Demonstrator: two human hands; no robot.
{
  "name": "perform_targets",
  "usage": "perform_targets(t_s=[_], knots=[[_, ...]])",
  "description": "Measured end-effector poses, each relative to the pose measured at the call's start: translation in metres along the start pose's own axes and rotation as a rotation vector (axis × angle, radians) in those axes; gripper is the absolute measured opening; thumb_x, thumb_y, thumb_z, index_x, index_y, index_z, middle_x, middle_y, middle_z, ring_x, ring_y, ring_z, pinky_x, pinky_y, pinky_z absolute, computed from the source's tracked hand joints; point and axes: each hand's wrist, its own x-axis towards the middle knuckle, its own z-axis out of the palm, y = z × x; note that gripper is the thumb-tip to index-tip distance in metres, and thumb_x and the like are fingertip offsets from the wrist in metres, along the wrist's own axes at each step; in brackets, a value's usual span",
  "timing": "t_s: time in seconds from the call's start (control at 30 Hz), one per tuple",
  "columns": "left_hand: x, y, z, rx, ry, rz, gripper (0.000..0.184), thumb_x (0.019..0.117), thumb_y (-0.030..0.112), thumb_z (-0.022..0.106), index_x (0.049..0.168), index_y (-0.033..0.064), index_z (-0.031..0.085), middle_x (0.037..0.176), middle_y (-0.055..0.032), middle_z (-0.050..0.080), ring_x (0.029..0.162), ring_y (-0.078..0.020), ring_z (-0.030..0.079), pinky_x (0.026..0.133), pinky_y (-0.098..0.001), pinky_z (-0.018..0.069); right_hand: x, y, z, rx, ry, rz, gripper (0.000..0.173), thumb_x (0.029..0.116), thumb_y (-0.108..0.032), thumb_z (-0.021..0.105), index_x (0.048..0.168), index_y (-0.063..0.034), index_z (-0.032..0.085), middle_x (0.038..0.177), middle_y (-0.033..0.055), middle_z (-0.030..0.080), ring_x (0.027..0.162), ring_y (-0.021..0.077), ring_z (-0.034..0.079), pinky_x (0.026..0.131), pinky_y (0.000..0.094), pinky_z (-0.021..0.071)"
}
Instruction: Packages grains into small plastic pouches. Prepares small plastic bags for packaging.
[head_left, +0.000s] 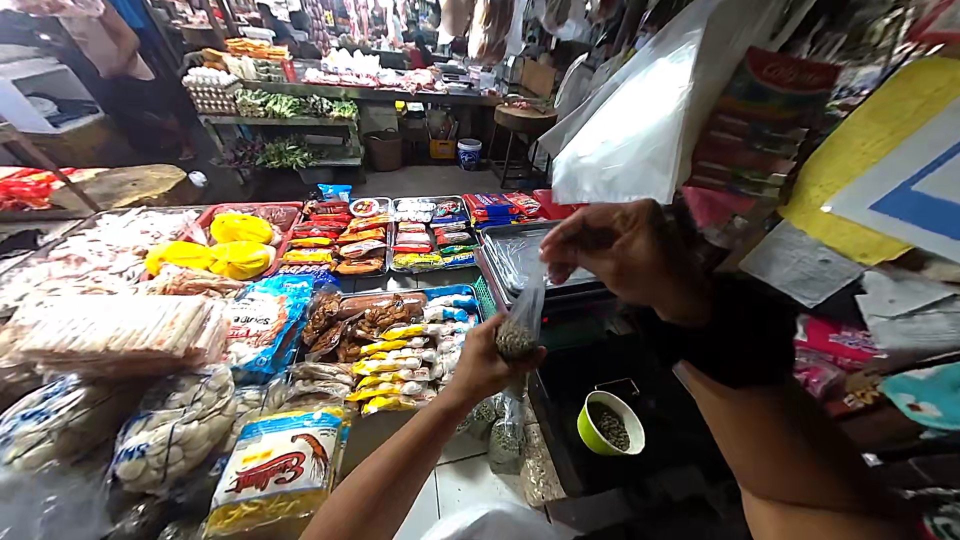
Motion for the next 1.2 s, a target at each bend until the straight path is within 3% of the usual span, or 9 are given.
perform_targets(t_s=[0.07,0.17,0.5,0.63,0.77,0.9,1.03,1.13,1.2], knots=[[-0.008,0.003,0.002,-0.132,-0.134,0.0,0.025,0.083,0.018,0.078,0.1,0.0013,0.072,0.089,-0.001,0.074,0.084,-0.002,0.07,0.082,-0.0247,0.0592,-0.022,-0.009,0.001,-0.003,-0.003,0.005,0.008,0.0905,0.002,0.071,0.099,0.0001,0.072,0.085,0.0028,0.075,0.066,0.0077,0.072,0.06,0.023,0.0639],[-0.012,0.01,0.001,-0.188,-0.35,0.024,0.027,0.0824,0.009,0.077,0.106,-0.0008,0.071,0.096,-0.0017,0.074,0.089,0.0003,0.069,0.086,-0.0209,0.0574,-0.05,-0.006,-0.005,0.054,0.014,0.046,0.008,0.09,0.003,0.071,0.098,0.0006,0.072,0.084,0.0029,0.076,0.067,0.0101,0.074,0.062,0.0254,0.0653],[-0.002,0.027,0.031,-0.092,-0.745,-0.229,0.012,0.0942,0.018,0.065,0.09,0.0067,0.069,0.076,0.0067,0.067,0.069,0.0039,0.062,0.066,-0.0198,0.0525,-0.132,0.019,-0.034,0.194,0.135,0.205,0.01,0.0893,0.007,0.07,0.098,0.0031,0.071,0.086,0.006,0.076,0.069,0.0129,0.074,0.066,0.0287,0.066],[0.011,0.019,0.036,0.039,-0.811,-0.158,0.015,0.0929,0.018,0.067,0.095,0.0039,0.069,0.081,0.0009,0.068,0.073,-0.0018,0.064,0.071,-0.0258,0.054,-0.178,0.054,-0.031,0.108,0.197,0.369,0.013,0.0869,0.008,0.07,0.099,0.0015,0.07,0.091,0.007,0.076,0.072,0.0141,0.074,0.07,0.031,0.066],[0.03,0.033,0.045,0.343,-0.851,-0.153,0.037,0.0866,0.035,0.081,0.095,0.0008,0.071,0.088,-0.0094,0.071,0.084,-0.018,0.068,0.081,-0.0428,0.0542,-0.226,0.095,0.0,-0.165,0.132,0.562,0.014,0.0885,-0.008,0.072,0.1,0.0004,0.072,0.106,0.0114,0.069,0.087,0.0147,0.068,0.078,0.0308,0.0591],[0.047,0.048,0.061,0.511,-0.955,-0.171,0.046,0.0912,0.043,0.076,0.092,-0.0019,0.068,0.085,-0.0129,0.066,0.081,-0.0242,0.064,0.078,-0.0471,0.0519,-0.252,0.116,0.041,-0.342,0.14,0.511,0.011,0.0833,0.004,0.066,0.092,0.0043,0.073,0.095,0.0173,0.071,0.088,0.0246,0.07,0.083,0.0375,0.0588],[0.056,0.053,0.08,0.597,-1.065,-0.182,0.048,0.0946,0.044,0.072,0.095,-0.0032,0.067,0.089,-0.0167,0.066,0.086,-0.0308,0.064,0.081,-0.0541,0.0512,-0.259,0.121,0.055,-0.448,0.108,0.453,0.01,0.0803,0.007,0.068,0.087,0.0028,0.074,0.088,0.0165,0.073,0.094,0.0323,0.07,0.091,0.0434,0.0545],[0.06,0.058,0.088,0.599,-1.1,-0.171,0.047,0.0946,0.043,0.073,0.099,-0.0034,0.067,0.092,-0.0175,0.066,0.089,-0.032,0.064,0.083,-0.056,0.0508,-0.26,0.111,0.039,-0.387,-0.051,0.526,0.014,0.0822,0.004,0.072,0.095,0.0028,0.076,0.098,0.0181,0.074,0.105,0.0358,0.068,0.101,0.0479,0.0493],[0.063,0.065,0.092,0.594,-1.114,-0.145,0.046,0.094,0.043,0.073,0.098,-0.0031,0.067,0.09,-0.0167,0.066,0.088,-0.0315,0.064,0.082,-0.0559,0.0509,-0.258,0.1,0.023,-0.333,-0.099,0.599,0.017,0.0826,0.003,0.072,0.099,0.0049,0.073,0.1,0.0194,0.073,0.099,0.0326,0.07,0.094,0.0463,0.0537]])
